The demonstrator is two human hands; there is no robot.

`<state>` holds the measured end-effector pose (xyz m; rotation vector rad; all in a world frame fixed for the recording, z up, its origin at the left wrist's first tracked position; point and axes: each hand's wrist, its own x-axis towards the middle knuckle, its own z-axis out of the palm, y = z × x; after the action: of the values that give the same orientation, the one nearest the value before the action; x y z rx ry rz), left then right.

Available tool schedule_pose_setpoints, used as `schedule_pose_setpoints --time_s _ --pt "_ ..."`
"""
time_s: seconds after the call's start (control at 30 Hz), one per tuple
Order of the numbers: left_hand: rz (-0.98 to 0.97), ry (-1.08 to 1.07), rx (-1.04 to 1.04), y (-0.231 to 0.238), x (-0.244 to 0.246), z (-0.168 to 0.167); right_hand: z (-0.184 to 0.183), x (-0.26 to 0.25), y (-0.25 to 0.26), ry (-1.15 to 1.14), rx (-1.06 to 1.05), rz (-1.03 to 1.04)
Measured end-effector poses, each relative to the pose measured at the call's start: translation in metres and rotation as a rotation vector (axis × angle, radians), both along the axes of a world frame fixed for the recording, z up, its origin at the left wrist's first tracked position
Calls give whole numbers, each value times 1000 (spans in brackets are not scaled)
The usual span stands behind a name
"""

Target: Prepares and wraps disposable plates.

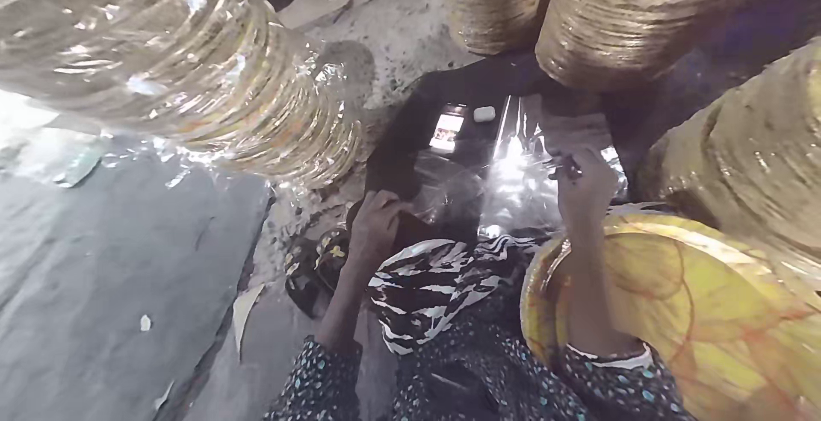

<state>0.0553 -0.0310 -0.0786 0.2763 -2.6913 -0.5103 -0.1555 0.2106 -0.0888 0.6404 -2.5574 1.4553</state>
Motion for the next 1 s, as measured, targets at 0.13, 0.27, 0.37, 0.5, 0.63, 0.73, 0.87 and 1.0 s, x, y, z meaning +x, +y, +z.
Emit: schedule_pose_setpoints --time_s 0.13,0.27,0.37,0.5,0.63,0.73,0.87,1.0 --pt "87 261 116 23 -10 -2 -5 0 -1 -23 -79 129" --pt "-25 178 239 72 -50 4 -5 12 -15 -19 -94 241" --pt "-35 60 212 96 -93 -3 -3 26 -26 9 -94 271" --pt "162 -211 236 93 -113 -5 -4 25 -22 59 -80 246" --pt "283 -183 162 58 -77 -13 -5 11 -7 76 -78 102" --pt "347 -155 114 25 -41 -12 -11 -1 1 126 -96 50" --pt "496 -74 195 -6 -12 7 -19 -9 5 159 -102 -27" --pt "469 42 489 -15 -3 5 -19 -10 7 -60 -64 -58"
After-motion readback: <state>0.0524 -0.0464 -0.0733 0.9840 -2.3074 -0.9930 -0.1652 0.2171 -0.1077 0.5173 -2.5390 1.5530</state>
